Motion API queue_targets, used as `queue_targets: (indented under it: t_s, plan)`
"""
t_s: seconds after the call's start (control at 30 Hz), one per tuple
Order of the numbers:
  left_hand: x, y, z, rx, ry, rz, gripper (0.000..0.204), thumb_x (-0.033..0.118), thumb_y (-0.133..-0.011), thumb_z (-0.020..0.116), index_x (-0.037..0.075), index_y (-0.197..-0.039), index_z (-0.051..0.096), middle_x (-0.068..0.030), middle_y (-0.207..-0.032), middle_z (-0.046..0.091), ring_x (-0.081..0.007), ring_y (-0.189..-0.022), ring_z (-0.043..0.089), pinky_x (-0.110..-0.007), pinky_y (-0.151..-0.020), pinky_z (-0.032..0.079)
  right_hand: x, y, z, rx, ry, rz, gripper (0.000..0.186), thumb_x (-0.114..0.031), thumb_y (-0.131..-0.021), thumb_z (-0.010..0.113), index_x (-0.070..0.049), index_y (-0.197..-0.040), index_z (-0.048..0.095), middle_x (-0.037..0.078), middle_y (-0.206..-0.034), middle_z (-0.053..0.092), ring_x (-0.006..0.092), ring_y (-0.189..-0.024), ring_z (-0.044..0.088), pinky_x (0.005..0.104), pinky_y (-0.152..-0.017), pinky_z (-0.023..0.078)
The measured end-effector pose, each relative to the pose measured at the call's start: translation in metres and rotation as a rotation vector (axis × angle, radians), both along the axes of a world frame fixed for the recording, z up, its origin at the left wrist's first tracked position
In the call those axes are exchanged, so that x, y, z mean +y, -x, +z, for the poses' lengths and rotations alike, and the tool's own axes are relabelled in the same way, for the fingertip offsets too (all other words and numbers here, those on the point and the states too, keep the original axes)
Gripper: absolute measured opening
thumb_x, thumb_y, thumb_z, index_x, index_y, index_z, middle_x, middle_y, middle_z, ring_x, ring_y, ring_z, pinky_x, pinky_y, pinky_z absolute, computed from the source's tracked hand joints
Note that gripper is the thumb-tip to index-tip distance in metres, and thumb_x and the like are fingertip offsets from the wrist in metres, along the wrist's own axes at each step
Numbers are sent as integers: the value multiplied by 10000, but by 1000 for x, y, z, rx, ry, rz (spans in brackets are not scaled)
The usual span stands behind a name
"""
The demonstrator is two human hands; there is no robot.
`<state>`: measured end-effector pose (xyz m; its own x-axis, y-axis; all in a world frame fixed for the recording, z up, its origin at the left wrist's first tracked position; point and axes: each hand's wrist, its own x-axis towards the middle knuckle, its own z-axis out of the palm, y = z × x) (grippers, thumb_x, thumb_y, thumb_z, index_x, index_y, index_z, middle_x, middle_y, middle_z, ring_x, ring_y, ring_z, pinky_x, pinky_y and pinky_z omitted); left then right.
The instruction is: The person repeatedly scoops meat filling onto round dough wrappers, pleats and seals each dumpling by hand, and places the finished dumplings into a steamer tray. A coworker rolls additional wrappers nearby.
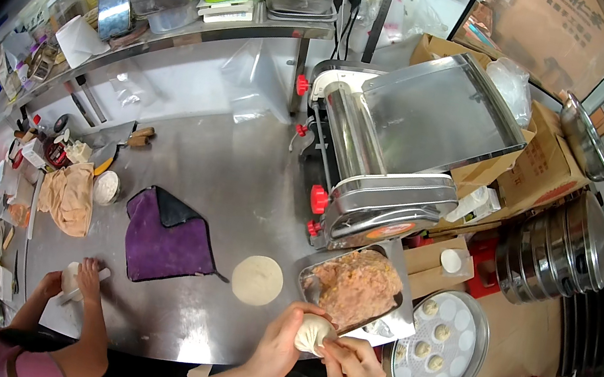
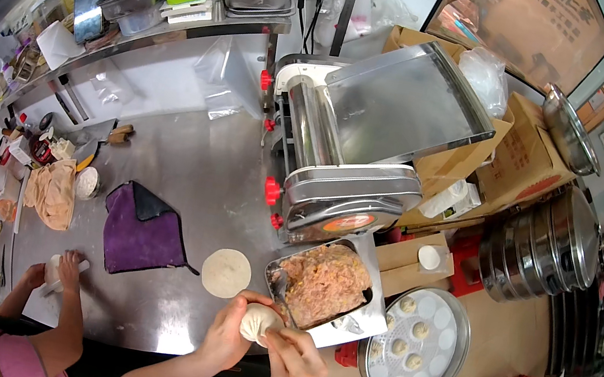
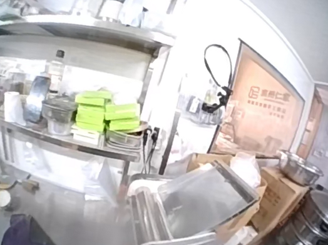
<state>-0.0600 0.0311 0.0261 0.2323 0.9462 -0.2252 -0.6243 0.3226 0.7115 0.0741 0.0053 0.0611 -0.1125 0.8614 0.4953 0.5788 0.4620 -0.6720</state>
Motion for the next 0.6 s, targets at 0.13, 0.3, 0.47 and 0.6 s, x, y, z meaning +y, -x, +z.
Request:
queue_targets:
  t_s: [0.13, 0.3, 0.47, 0.6]
  plan:
    - [11, 12, 0, 158, 32, -254, 455, 431, -1028, 344, 14, -1103, 511, -117, -1011, 603, -184, -960, 595, -334, -853, 483, 0, -18, 20, -309, -71, 181, 326, 33, -683, 774, 3, -988, 664, 97, -897, 582, 213, -677, 617, 288, -533, 517]
    - [50, 21, 33, 502, -43, -858, 430, 427, -1023, 397, 32, -1041, 566, -49, -911, 585, -96, -871, 539, -274, -787, 464, 19, -37, 39, -480, -170, 522, 284, -34, -681, 685, 15, -959, 654, 85, -1002, 593, 182, -768, 621, 272, -556, 523]
    - [82, 10, 59, 554, -263, -1351, 493, 423, -1035, 338, 18, -1203, 565, -90, -1036, 626, -136, -967, 566, -295, -859, 458, 30, -46, 50, -349, -221, 661, 244, -50, -680, 698, -6, -917, 656, 76, -1054, 625, 194, -799, 629, 286, -611, 548]
    - [29, -8, 10, -222, -252, -643, 798, 663, -934, 244, 14, -1374, 393, -118, -1329, 483, -208, -1173, 545, -348, -950, 480, 30, -60, 50, -100, -97, 499, 253, -42, -681, 727, -18, -925, 663, 76, -1025, 626, 207, -838, 636, 312, -629, 544]
